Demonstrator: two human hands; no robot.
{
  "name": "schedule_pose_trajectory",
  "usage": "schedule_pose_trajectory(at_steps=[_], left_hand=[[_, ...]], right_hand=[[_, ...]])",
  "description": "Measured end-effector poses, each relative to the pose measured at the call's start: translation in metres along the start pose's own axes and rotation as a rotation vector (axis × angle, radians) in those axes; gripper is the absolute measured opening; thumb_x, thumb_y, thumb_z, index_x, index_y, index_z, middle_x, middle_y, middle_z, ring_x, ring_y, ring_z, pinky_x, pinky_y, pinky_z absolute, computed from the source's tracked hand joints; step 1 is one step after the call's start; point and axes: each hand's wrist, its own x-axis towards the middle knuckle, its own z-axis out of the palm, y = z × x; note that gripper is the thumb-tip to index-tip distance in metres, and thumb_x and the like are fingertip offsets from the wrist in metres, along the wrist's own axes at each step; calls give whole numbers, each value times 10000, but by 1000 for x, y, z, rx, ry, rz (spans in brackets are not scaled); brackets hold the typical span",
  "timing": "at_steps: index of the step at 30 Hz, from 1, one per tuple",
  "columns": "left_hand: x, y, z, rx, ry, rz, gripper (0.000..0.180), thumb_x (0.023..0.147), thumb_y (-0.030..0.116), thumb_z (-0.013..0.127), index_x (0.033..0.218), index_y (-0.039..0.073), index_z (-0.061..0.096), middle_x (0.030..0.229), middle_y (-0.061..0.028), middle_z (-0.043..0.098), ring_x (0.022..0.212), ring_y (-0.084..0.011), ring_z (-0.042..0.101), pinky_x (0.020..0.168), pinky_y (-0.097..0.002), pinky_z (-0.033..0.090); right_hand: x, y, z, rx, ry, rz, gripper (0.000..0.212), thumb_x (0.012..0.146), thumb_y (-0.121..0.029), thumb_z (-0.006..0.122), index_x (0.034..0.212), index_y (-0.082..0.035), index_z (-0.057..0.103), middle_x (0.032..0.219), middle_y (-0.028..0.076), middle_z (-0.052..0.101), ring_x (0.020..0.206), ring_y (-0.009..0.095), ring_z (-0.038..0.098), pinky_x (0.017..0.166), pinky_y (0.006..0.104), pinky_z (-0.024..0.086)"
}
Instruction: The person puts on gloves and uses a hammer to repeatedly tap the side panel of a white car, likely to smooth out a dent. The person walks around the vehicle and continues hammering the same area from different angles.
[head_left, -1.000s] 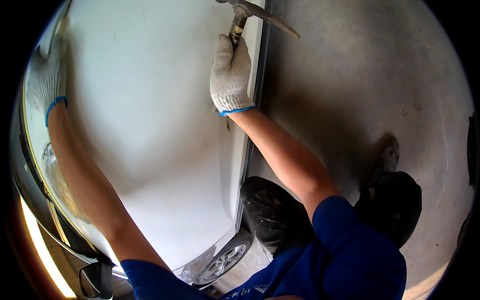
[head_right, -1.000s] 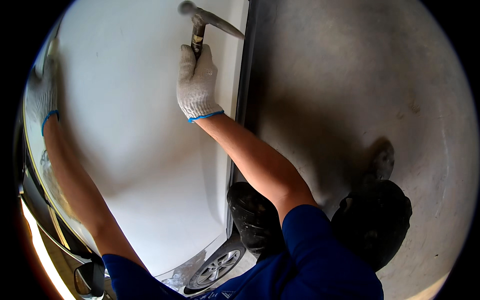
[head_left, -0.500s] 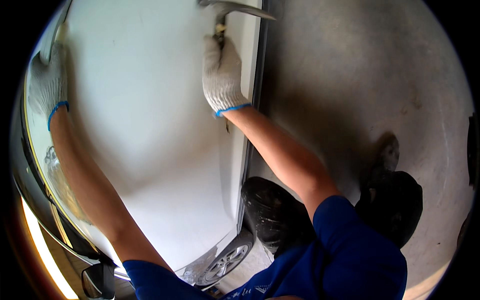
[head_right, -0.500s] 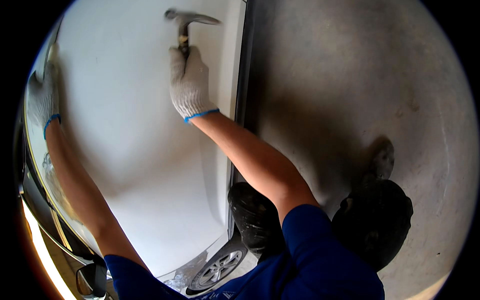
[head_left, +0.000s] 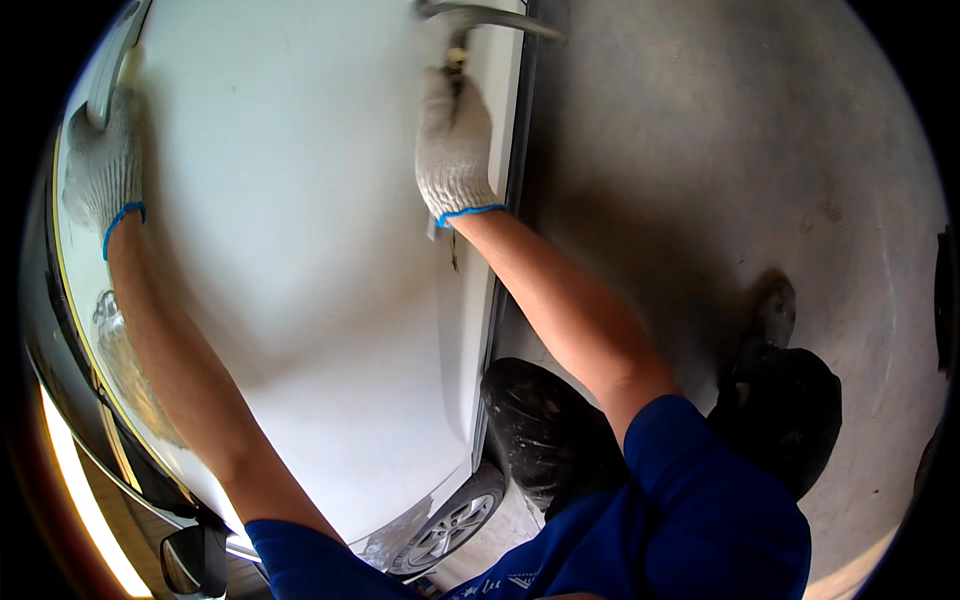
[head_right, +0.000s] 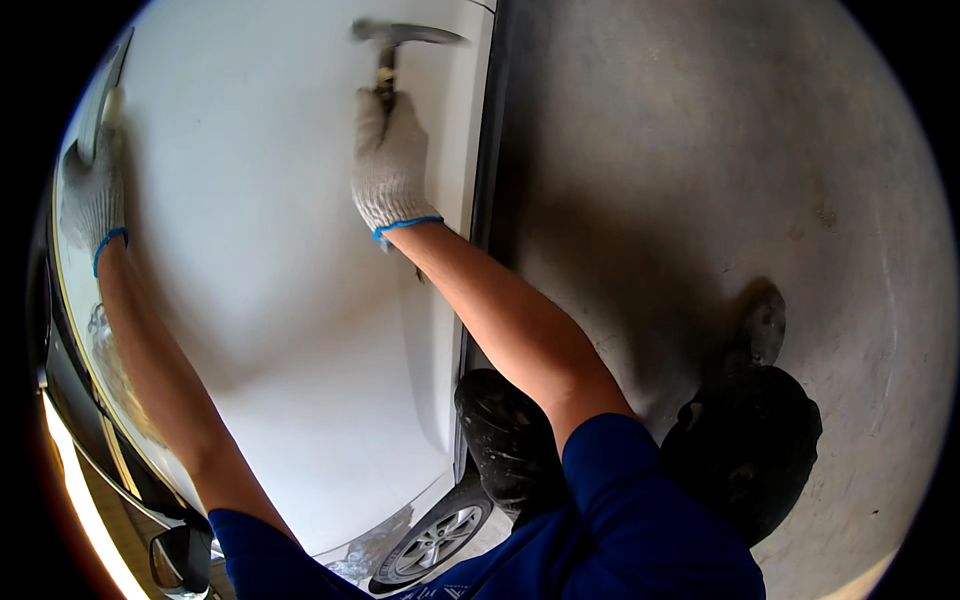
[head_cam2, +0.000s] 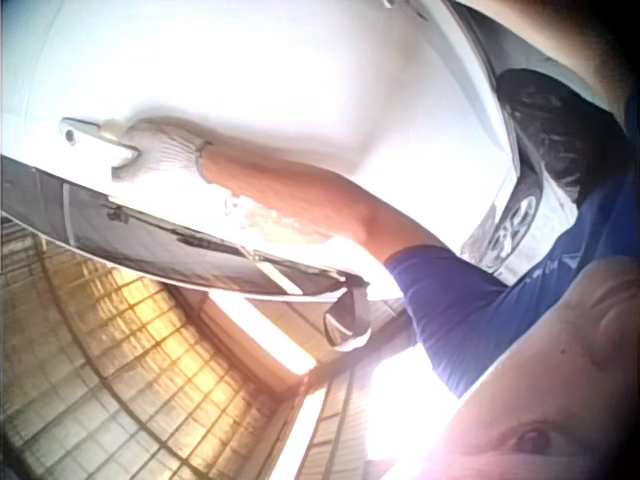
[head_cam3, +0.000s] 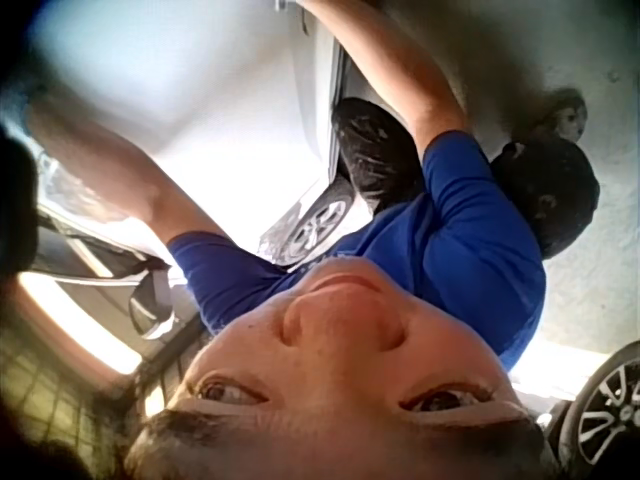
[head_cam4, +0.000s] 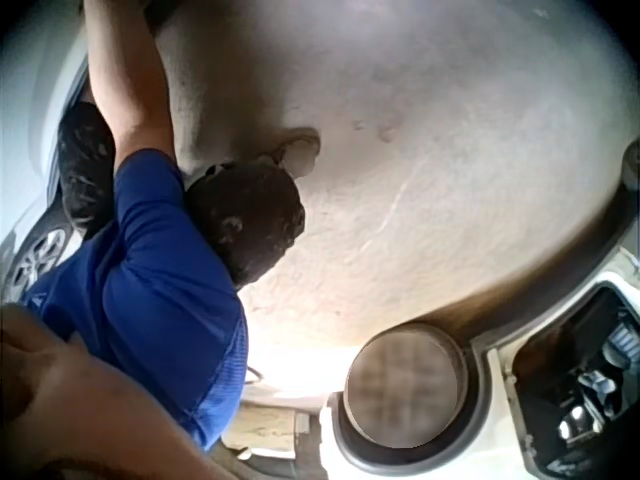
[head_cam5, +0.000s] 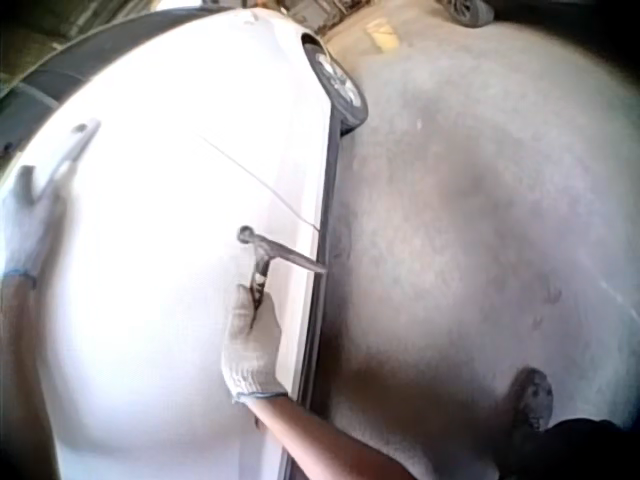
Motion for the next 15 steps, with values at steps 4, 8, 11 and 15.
schedule_pose_trajectory(at_steps=[4, 8, 11, 15], left_hand=[[-7, 16, -13, 18, 4, 17, 917, 848, 798, 470, 1416, 82, 547, 1302, -207, 647, 1220, -354, 626, 1029, -469, 490], [-29, 30, -30, 35, 237, 239, 787, 889, 695, 533, 1429, 122, 531, 1297, -179, 642, 1205, -347, 622, 1036, -485, 478], [-86, 99, -31, -205, 206, 512, 706, 935, 594, 530, 1453, 117, 489, 1450, -161, 522, 1388, -342, 442, 1158, -512, 314], [-153, 172, -26, 71, -283, 614, 940, 949, 646, 476, 1599, 42, 164, 1668, -170, 161, 1551, -319, 118, 1257, -464, 87]], right_hand=[[6, 10, 10, -260, -115, -21, 449, 1023, -416, 527, 918, 19, 545, 745, 227, 621, 693, 427, 621, 670, 513, 473], [10, 8, -6, -101, -8, -23, 500, 1019, -472, 519, 864, 3, 532, 646, 113, 484, 593, 268, 475, 597, 445, 430], [15, 12, -24, 80, -11, 125, 415, 1041, -374, 520, 909, 19, 543, 689, 105, 506, 621, 211, 472, 604, 406, 420], [6, 22, -22, -21, -103, 259, 455, 1040, -401, 506, 896, 29, 542, 677, 136, 506, 624, 245, 492, 628, 428, 429]])
